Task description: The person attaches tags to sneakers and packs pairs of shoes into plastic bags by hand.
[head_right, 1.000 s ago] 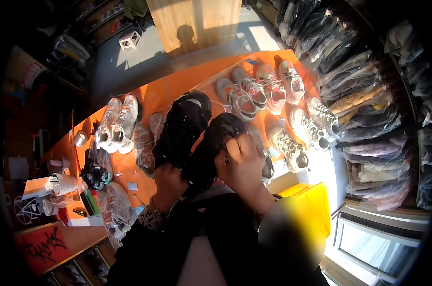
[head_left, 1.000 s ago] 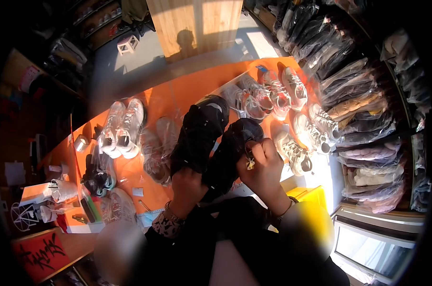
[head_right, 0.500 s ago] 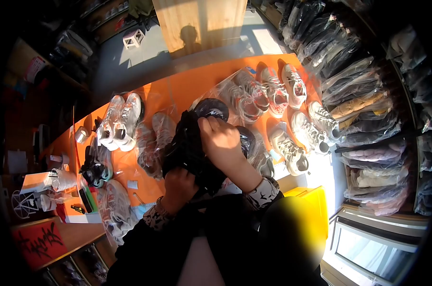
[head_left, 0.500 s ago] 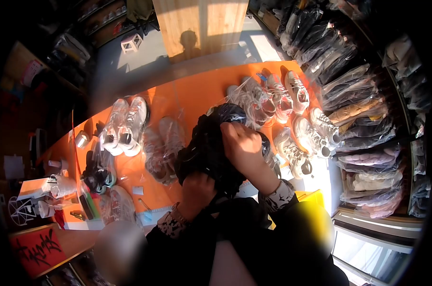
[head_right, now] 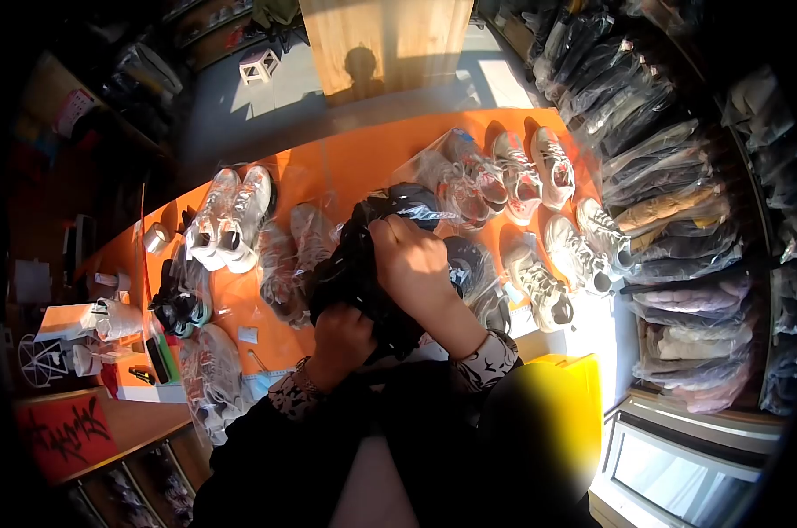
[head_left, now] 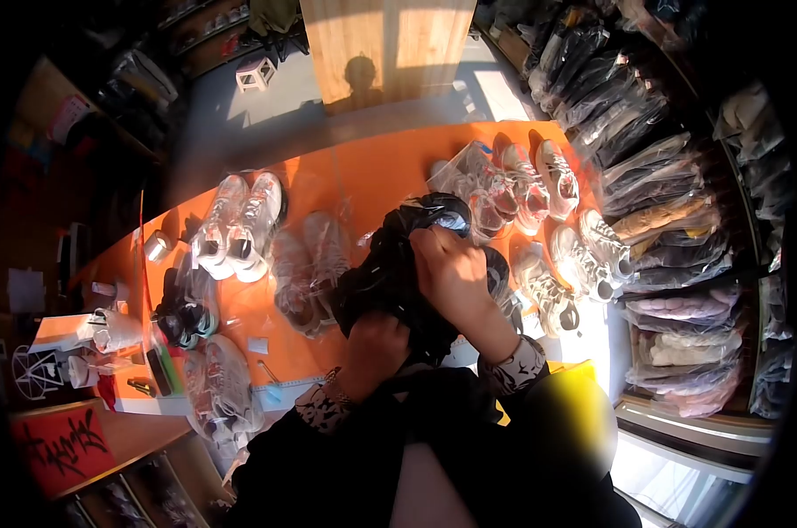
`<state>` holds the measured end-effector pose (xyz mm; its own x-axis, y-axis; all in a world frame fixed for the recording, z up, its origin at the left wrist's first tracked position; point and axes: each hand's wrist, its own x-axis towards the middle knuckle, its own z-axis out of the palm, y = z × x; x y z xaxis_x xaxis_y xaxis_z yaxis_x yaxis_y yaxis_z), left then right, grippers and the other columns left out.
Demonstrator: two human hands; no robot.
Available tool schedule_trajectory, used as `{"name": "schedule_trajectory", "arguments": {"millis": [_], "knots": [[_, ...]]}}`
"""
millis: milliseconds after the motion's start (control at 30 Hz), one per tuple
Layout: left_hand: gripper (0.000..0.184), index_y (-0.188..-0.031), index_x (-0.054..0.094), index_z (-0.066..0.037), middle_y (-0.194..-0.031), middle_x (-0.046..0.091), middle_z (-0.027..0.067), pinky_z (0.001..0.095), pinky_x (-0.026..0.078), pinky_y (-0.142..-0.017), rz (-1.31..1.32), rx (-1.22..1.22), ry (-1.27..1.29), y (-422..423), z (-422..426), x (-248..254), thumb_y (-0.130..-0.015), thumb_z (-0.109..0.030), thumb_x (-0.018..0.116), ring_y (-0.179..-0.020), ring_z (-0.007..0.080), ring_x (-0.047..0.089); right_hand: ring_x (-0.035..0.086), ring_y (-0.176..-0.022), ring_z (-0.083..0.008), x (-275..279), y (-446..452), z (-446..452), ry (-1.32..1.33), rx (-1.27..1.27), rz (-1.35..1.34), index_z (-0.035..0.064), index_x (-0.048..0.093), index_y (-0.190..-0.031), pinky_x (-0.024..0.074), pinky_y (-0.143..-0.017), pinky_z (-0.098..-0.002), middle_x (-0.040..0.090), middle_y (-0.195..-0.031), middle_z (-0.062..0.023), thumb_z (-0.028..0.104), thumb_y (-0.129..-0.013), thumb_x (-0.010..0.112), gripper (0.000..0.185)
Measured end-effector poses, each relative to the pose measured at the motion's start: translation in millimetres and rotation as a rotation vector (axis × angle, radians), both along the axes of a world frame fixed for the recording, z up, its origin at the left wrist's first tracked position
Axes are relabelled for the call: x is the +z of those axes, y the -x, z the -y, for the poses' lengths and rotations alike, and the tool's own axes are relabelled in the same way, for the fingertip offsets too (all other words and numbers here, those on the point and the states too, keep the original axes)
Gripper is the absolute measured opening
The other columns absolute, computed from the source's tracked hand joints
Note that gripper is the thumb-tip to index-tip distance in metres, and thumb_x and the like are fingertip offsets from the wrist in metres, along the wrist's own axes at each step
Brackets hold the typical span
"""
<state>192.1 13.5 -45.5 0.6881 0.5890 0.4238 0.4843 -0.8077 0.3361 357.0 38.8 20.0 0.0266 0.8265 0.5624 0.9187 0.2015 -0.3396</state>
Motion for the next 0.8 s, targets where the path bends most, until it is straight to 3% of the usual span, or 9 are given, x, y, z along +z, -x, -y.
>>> {"name": "schedule_trajectory", "arguments": {"millis": [100,300,400,500,567,667,800], "knots": [[0.014,-0.072,0.063,-0.006,-0.072,0.053,0.0086,0.0376,0.047,-0.061,0.004,0.014,0.022,-3.7,-2.4,-0.6,-0.062,-0.016,0.065,-0.068,0.0261,0.057,0.059,-0.066,-0.0253,0.9,8.3,2.4,-0.02,0.222,-0.014,0.0053,0.056,-0.083,0.0467,-0.053,-0.0349,0.054,-0.073,-0.0079,0.0,-0.07,0.063,0.016],[0.019,-0.076,0.064,-0.004,-0.072,0.058,0.0109,0.0391,0.046,-0.055,-0.002,0.025,0.091,-2.6,-4.9,-3.3,-0.061,-0.014,0.068,-0.066,0.0298,0.059,0.057,-0.064,-0.0243,-1.5,18.8,11.6,0.066,0.279,0.068,0.0038,0.053,-0.079,0.0471,-0.054,-0.0341,0.05,-0.069,-0.0071,0.0,-0.063,0.06,0.018],[0.01,-0.067,0.062,-0.004,-0.072,0.058,0.0109,0.0384,0.047,-0.06,-0.05,0.115,0.263,-5.3,-4.3,-1.6,-0.064,-0.013,0.066,-0.069,0.0292,0.058,0.056,-0.065,-0.0236,2.0,21.1,16.1,0.101,0.286,0.12,0.0041,0.051,-0.077,0.0467,-0.054,-0.0335,0.05,-0.07,-0.0072,0.004,-0.063,0.06,0.017],[0.017,-0.075,0.061,-0.002,-0.08,0.06,0.0127,0.0422,0.047,-0.064,-0.069,0.081,0.335,-6.0,-0.6,-9.3,-0.066,-0.015,0.067,-0.077,0.031,0.059,0.055,-0.065,-0.022,4.5,36.0,17.8,0.095,0.312,0.188,0.0046,0.051,-0.076,0.0454,-0.054,-0.0318,0.05,-0.071,-0.0066,0.008,-0.063,0.06,0.017],[0.031,-0.093,0.062,-0.001,-0.096,0.061,0.0162,0.0426,0.047,-0.071,0.071,0.191,0.19,-10.2,1.6,-34.9,-0.068,-0.019,0.068,-0.088,0.0342,0.058,0.053,-0.064,-0.0194,5.3,48.6,19.9,0.069,0.368,0.252,0.0061,0.051,-0.076,0.0432,-0.053,-0.0291,0.049,-0.07,-0.0048,0.012,-0.064,0.06,0.016],[0.034,-0.097,0.061,-0.001,-0.099,0.061,0.0171,0.0419,0.047,-0.074,0.198,0.22,0.109,-7.8,0.4,-48.8,-0.069,-0.019,0.068,-0.091,0.035,0.058,0.053,-0.065,-0.0188,-4.8,61.3,24.4,0.028,0.35,0.216,0.0071,0.051,-0.074,0.0435,-0.054,-0.029,0.049,-0.07,-0.0045,0.013,-0.064,0.06,0.015],[0.039,-0.102,0.06,0.0,-0.104,0.06,0.0183,0.0409,0.047,-0.078,0.307,0.203,0.272,3.0,-1.7,-52.4,-0.069,-0.019,0.068,-0.095,0.036,0.057,0.055,-0.07,-0.02,11.1,59.3,35.0,0.101,0.472,0.167,0.0049,0.057,-0.082,0.0447,-0.06,-0.0307,0.053,-0.079,-0.005,0.016,-0.065,0.061,0.021]]}}
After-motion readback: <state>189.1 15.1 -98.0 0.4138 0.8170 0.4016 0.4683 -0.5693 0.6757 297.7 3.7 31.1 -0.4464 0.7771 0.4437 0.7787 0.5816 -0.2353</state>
